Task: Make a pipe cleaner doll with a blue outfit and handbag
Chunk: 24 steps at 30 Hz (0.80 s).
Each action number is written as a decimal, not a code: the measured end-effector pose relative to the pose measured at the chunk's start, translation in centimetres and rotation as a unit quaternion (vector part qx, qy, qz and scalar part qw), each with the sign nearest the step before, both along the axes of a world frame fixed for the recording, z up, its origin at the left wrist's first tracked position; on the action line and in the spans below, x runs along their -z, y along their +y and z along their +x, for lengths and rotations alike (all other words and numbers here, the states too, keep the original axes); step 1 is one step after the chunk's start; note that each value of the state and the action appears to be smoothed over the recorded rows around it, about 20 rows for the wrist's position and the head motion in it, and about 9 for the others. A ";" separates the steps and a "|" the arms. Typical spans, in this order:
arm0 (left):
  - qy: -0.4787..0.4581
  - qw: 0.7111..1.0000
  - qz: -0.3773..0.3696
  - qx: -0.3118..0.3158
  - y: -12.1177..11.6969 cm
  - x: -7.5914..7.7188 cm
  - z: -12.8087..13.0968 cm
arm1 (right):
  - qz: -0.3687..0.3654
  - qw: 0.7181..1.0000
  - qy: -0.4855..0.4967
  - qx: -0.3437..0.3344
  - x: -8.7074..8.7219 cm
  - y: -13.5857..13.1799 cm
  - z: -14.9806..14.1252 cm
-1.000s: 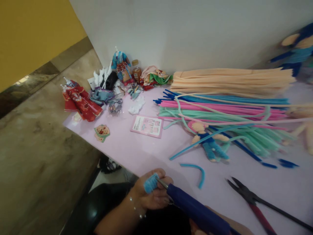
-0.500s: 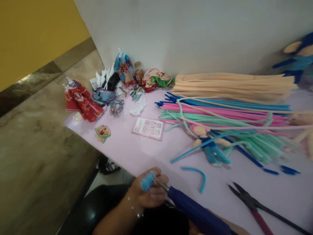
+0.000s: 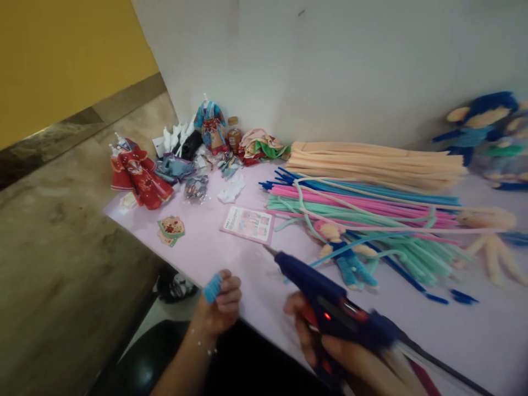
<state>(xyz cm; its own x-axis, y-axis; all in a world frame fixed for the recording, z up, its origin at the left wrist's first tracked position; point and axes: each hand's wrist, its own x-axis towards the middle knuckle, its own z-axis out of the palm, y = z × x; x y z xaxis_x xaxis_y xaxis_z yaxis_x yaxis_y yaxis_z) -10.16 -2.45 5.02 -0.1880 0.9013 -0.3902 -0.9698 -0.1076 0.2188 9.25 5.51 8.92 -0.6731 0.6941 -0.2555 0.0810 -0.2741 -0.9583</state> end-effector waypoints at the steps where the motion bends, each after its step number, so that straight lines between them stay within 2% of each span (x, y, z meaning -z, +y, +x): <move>1: 0.007 1.000 0.002 -0.016 -0.3 -0.1 -0.4 | -0.021 1.000 0.016 0.003 -0.4 0.6 -1.3; 3: 0.023 0.999 0.008 -0.036 -1.0 -0.3 -1.0 | -0.024 0.999 0.004 -0.022 -1.0 1.8 -4.0; 5: 0.035 0.998 0.017 -0.048 -1.7 -0.4 -1.4 | 0.009 0.999 -0.022 -0.042 -1.1 2.9 -6.8; 9: 0.031 0.998 0.027 -0.054 -2.6 -0.2 -1.7 | 0.092 0.992 -0.070 -0.051 -0.2 5.2 -11.4; 12: 0.019 0.998 0.030 -0.054 -2.9 0.1 -1.8 | 0.140 0.981 -0.118 -0.061 0.6 6.3 -13.7; 16: 0.015 0.998 0.025 -0.058 -3.1 0.4 -2.0 | 0.177 0.969 -0.157 -0.071 1.8 7.0 -14.9; 21: 0.049 0.998 -0.004 -0.048 -3.2 1.0 -2.1 | 0.189 0.961 -0.182 -0.086 3.3 7.0 -14.7; 24: 0.065 0.997 -0.011 -0.043 -3.3 1.4 -2.1 | 0.192 0.958 -0.192 -0.091 3.6 6.9 -14.5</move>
